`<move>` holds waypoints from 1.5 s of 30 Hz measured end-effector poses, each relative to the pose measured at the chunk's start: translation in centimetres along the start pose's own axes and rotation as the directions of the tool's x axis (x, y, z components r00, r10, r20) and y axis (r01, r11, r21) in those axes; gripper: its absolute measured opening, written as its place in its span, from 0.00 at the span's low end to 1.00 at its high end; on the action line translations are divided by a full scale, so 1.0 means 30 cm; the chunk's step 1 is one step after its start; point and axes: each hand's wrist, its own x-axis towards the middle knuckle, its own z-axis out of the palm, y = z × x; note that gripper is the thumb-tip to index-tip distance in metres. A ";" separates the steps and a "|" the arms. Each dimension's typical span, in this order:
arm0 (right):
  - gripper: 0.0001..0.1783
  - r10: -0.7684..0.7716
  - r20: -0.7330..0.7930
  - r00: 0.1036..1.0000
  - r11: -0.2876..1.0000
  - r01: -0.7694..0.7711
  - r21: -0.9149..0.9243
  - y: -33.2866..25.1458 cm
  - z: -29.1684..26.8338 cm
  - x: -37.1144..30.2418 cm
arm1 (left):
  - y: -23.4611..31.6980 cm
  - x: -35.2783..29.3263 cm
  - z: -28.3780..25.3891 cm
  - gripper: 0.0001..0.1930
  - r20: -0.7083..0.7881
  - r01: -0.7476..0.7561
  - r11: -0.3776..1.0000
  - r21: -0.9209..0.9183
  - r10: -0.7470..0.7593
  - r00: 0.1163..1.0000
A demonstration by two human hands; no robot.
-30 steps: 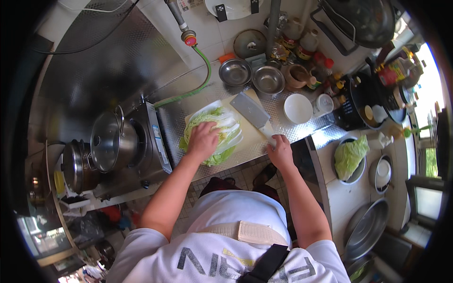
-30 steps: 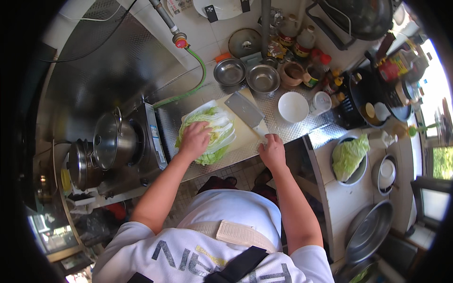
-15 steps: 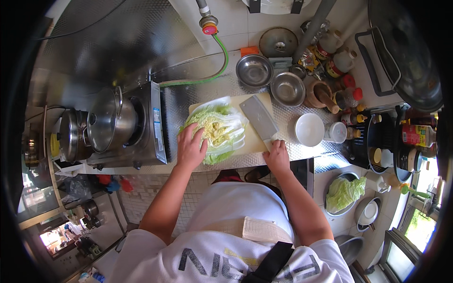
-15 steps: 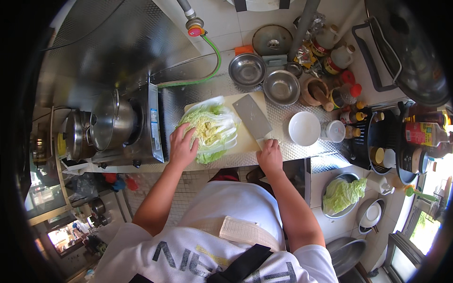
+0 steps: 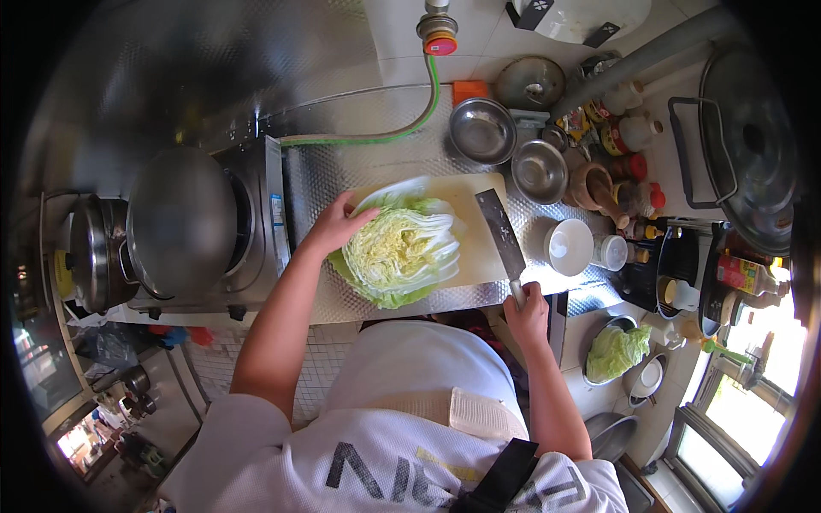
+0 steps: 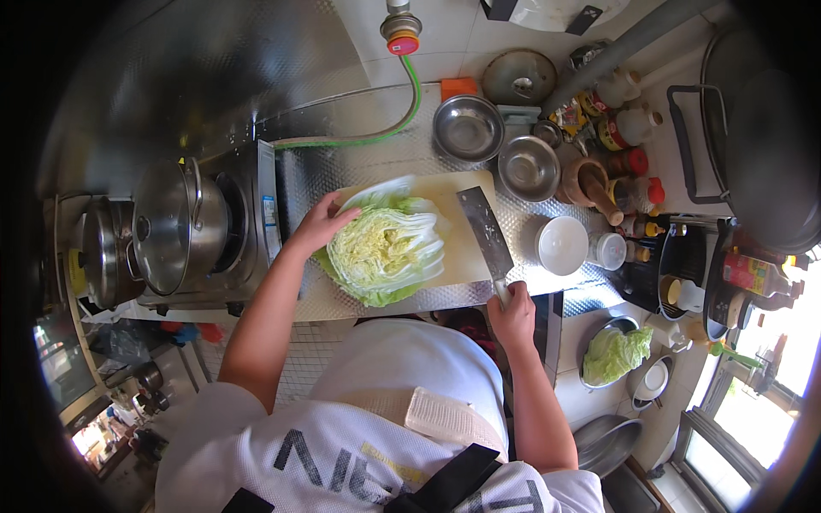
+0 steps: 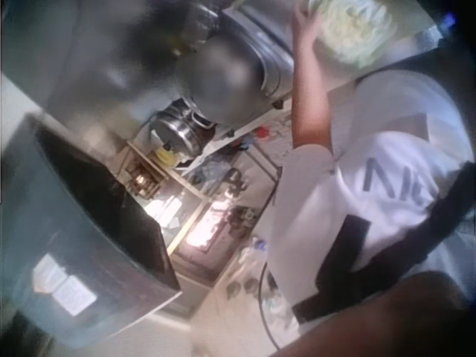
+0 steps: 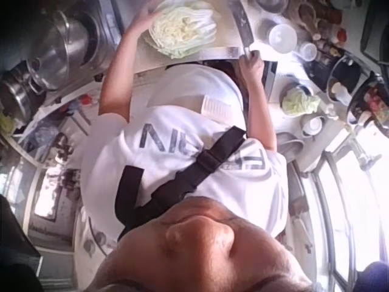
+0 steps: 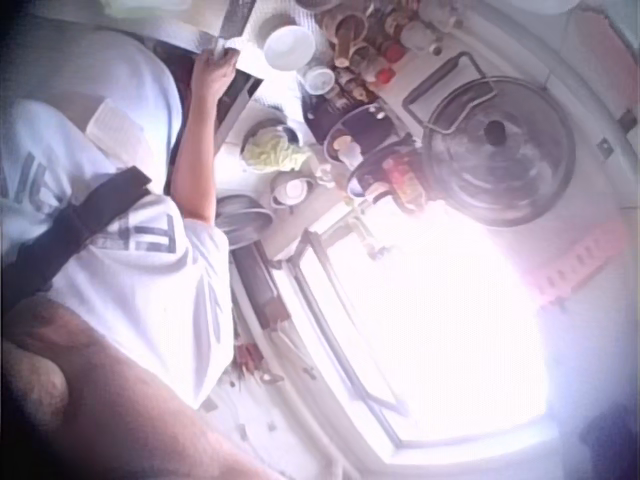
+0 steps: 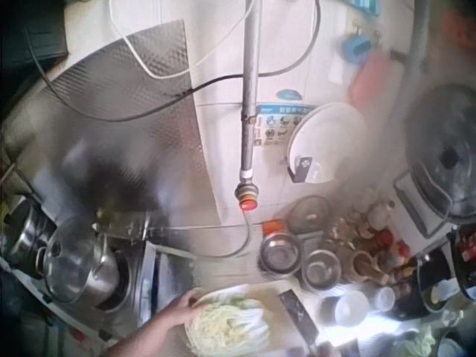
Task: The person chops a head of cabbage on a cutting board using a knife. They transfer the chopped pieces into a metal colander, then continue chopping the remaining cabbage into smaller pieces.
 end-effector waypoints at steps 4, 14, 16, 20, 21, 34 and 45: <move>0.15 0.028 -0.001 1.000 0.999 -0.028 0.027 0.011 0.002 -0.023 | 0.022 0.086 -0.015 0.46 0.368 0.047 0.992 -0.118 0.000 0.930; 0.15 0.083 0.033 0.996 0.990 -0.086 0.108 0.048 -0.026 -0.066 | 0.136 0.053 0.050 0.47 0.496 -0.241 0.913 0.329 0.050 0.867; 0.15 0.101 0.052 0.994 0.983 -0.108 0.148 0.056 -0.027 -0.069 | 0.147 0.042 0.053 0.46 0.505 -0.277 0.895 0.350 0.068 0.860; 0.16 0.105 0.102 0.989 0.973 -0.123 0.195 0.042 -0.040 -0.060 | 0.116 0.042 0.048 0.42 0.449 -0.317 0.872 0.372 0.129 0.884; 0.16 0.110 0.117 0.987 0.967 -0.133 0.216 0.042 -0.039 -0.059 | 0.109 0.041 0.045 0.42 0.426 -0.309 0.868 0.388 0.129 0.896; 0.17 0.037 0.147 0.988 0.953 -0.080 0.292 0.023 0.038 -0.023 | 0.264 -0.179 0.305 0.74 0.210 -0.297 0.241 0.924 0.330 0.920; 0.18 0.064 0.160 0.985 0.948 -0.110 0.298 0.026 0.051 -0.026 | 0.199 -0.197 0.393 0.63 0.203 -0.355 0.273 0.894 0.459 0.865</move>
